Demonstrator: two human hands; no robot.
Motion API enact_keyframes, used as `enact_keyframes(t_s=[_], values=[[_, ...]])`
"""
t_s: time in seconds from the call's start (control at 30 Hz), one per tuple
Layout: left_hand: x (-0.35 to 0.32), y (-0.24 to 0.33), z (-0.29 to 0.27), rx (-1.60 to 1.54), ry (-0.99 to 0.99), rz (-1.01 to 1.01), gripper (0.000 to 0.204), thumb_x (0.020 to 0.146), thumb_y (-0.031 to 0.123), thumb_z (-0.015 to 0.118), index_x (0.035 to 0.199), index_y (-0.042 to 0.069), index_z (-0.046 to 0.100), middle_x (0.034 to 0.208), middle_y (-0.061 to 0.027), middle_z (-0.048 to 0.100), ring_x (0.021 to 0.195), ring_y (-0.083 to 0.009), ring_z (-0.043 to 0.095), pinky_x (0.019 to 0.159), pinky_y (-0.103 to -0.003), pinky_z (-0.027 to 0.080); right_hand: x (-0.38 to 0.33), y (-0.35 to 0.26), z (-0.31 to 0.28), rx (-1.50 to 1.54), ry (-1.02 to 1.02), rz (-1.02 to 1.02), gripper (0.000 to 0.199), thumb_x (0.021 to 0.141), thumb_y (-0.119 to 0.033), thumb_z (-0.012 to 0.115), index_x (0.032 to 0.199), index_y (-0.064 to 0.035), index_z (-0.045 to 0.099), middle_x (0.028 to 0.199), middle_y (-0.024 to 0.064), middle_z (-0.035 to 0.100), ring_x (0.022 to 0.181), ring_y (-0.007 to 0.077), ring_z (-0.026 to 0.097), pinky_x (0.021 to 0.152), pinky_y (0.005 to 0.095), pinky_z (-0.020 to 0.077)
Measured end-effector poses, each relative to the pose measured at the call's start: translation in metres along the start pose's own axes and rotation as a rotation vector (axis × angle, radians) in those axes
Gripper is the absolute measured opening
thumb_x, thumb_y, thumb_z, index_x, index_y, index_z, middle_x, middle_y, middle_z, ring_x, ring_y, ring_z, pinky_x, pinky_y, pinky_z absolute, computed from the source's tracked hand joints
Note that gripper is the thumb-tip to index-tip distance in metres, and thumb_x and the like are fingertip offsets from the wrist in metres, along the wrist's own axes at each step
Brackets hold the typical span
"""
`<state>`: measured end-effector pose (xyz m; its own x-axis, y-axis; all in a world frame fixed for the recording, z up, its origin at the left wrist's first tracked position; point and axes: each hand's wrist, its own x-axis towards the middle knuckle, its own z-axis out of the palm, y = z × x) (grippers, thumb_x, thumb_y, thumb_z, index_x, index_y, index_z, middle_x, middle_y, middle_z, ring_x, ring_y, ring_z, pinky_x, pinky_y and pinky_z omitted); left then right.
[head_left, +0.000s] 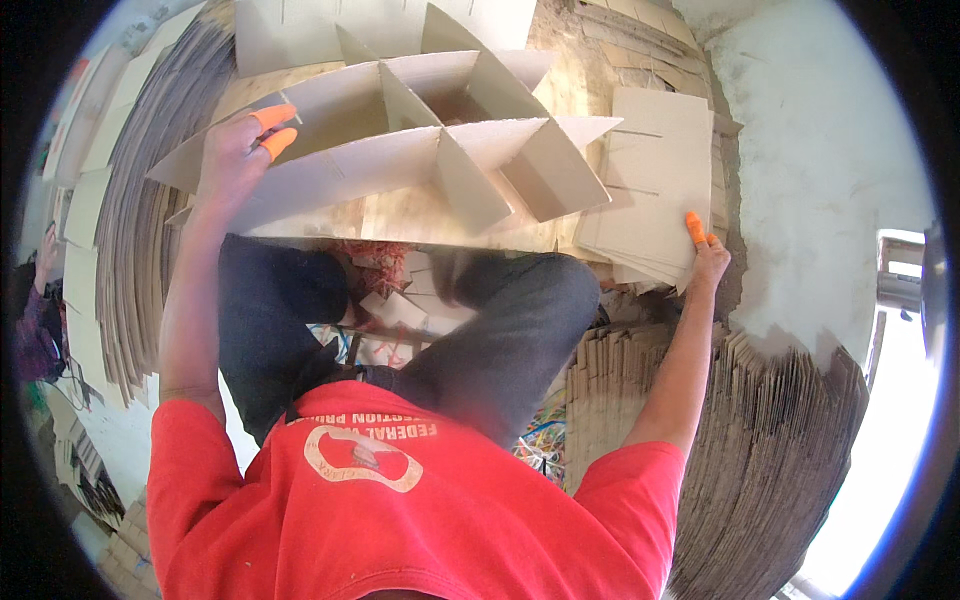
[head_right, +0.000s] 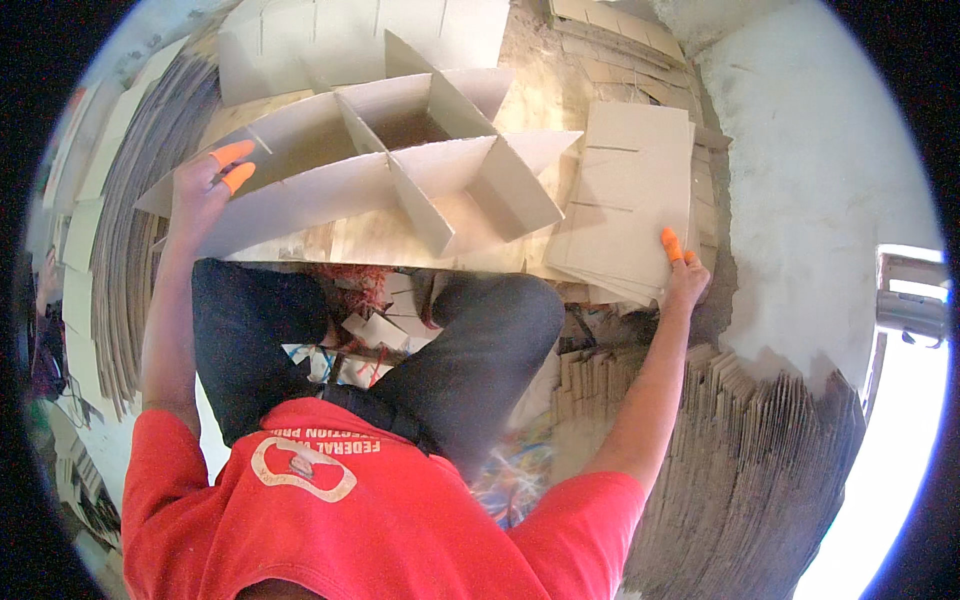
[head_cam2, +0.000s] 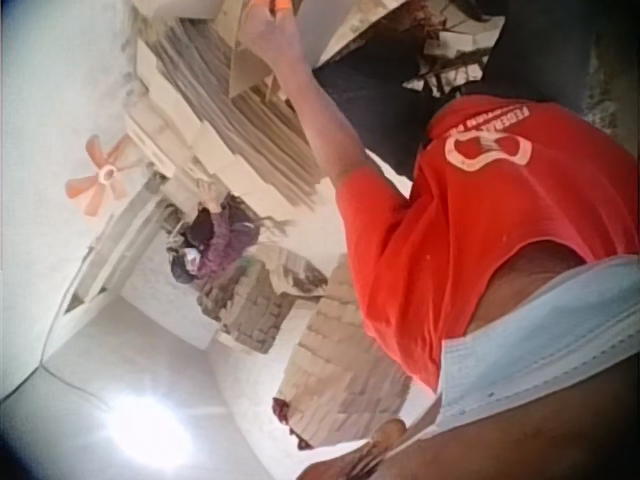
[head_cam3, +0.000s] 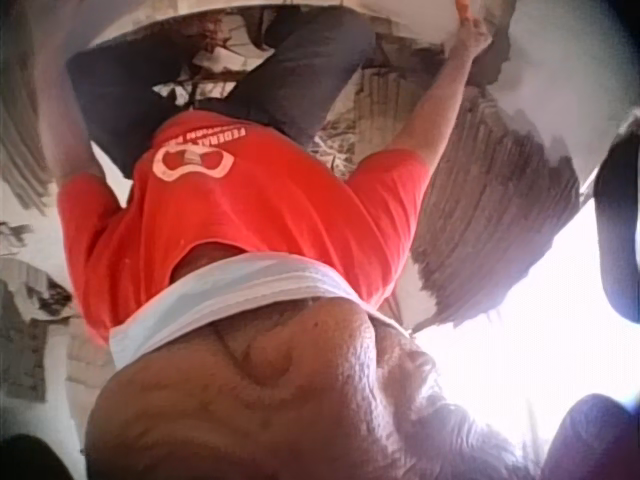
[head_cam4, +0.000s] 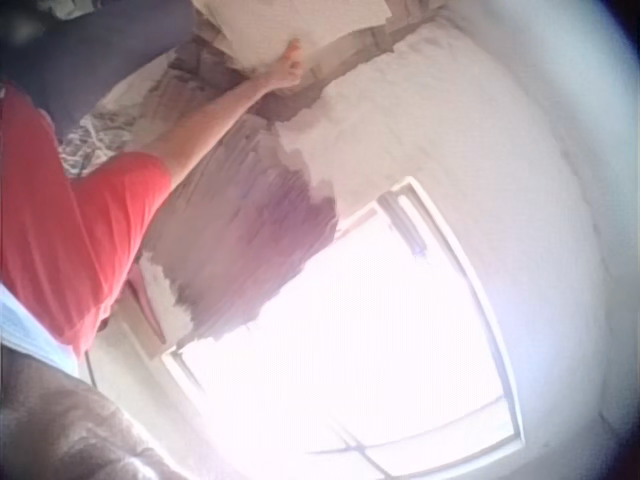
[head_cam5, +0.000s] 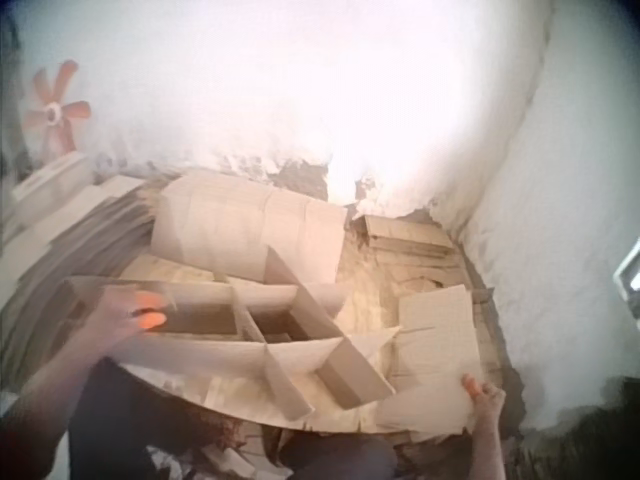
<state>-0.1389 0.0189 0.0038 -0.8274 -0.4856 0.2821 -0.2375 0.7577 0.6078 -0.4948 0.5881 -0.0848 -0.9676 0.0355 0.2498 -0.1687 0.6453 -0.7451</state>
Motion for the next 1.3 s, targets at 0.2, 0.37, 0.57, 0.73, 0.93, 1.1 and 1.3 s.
enact_keyframes(t_s=[0.2,0.37,0.57,0.73,0.93,1.1,1.3], values=[[-0.014,-0.001,-0.013,-0.060,0.062,-0.008,0.024,0.084,0.006,0.069,0.108,0.002,0.070,0.096,-0.0120,0.072,0.082,-0.0164,0.069,0.074,-0.027,0.053,-0.013,-0.051,0.001,-0.128,0.242,0.032,0.034,0.083,-0.029,0.074,0.080,0.0046,0.071,0.061,-0.0021,0.048,0.061,0.0101,0.042,0.054,0.0307,0.0365],[-0.026,-0.008,-0.027,-0.051,0.083,-0.018,0.027,0.082,0.009,0.072,0.108,0.003,0.070,0.096,-0.0126,0.071,0.087,-0.0171,0.069,0.076,-0.028,0.053,-0.013,-0.101,-0.014,0.301,0.381,-0.060,0.019,0.083,-0.019,0.075,0.078,-0.0015,0.070,0.062,-0.0047,0.050,0.057,0.0076,0.040,0.051,0.0256,0.0319],[-0.046,-0.017,-0.022,0.079,0.022,0.162,0.037,0.078,0.023,0.076,0.110,0.006,0.069,0.094,-0.0153,0.069,0.091,-0.0288,0.066,0.085,-0.039,0.051,-0.070,-0.284,-0.018,0.343,0.186,-0.278,0.027,0.078,-0.008,0.079,0.102,0.0001,0.068,0.086,0.0047,0.070,0.072,0.0084,0.060,0.066,0.0254,0.0501],[-0.051,-0.019,-0.012,0.096,-0.072,0.084,0.029,0.077,0.020,0.074,0.102,0.006,0.070,0.088,-0.0146,0.067,0.086,-0.0328,0.064,0.078,-0.043,0.050,-0.136,-0.361,0.020,0.414,-0.265,-0.455,0.062,0.075,-0.001,0.079,0.131,0.0021,0.054,0.109,0.0112,0.070,0.096,0.0099,0.062,0.089,0.0276,0.0500],[-0.051,-0.030,0.000,0.067,0.026,0.240,0.019,0.074,0.009,0.073,0.092,0.003,0.070,0.079,-0.0125,0.063,0.077,-0.0313,0.062,0.066,-0.041,0.049,-0.177,-0.401,0.057,0.376,-0.652,-0.605,0.064,0.076,0.008,0.074,0.135,0.0018,0.050,0.119,0.0141,0.065,0.105,0.0147,0.062,0.094,0.0305,0.0515],[-0.050,-0.027,0.004,0.066,0.043,0.211,0.015,0.075,0.008,0.072,0.089,0.003,0.069,0.078,-0.0128,0.063,0.076,-0.0316,0.062,0.065,-0.042,0.049,-0.184,-0.406,0.075,0.274,-0.761,-0.607,0.064,0.078,0.007,0.073,0.137,0.0002,0.049,0.119,0.0111,0.065,0.102,0.0102,0.060,0.093,0.0276,0.0497],[-0.048,-0.025,0.004,0.071,0.036,0.200,0.014,0.074,0.006,0.071,0.088,0.003,0.069,0.077,-0.0140,0.062,0.076,-0.0329,0.062,0.065,-0.044,0.048,-0.190,-0.410,0.101,0.195,-0.847,-0.619,0.034,0.079,0.006,0.071,0.111,0.0075,0.061,0.139,0.0104,0.053,0.090,0.0066,0.062,0.074,0.0250,0.0525]])
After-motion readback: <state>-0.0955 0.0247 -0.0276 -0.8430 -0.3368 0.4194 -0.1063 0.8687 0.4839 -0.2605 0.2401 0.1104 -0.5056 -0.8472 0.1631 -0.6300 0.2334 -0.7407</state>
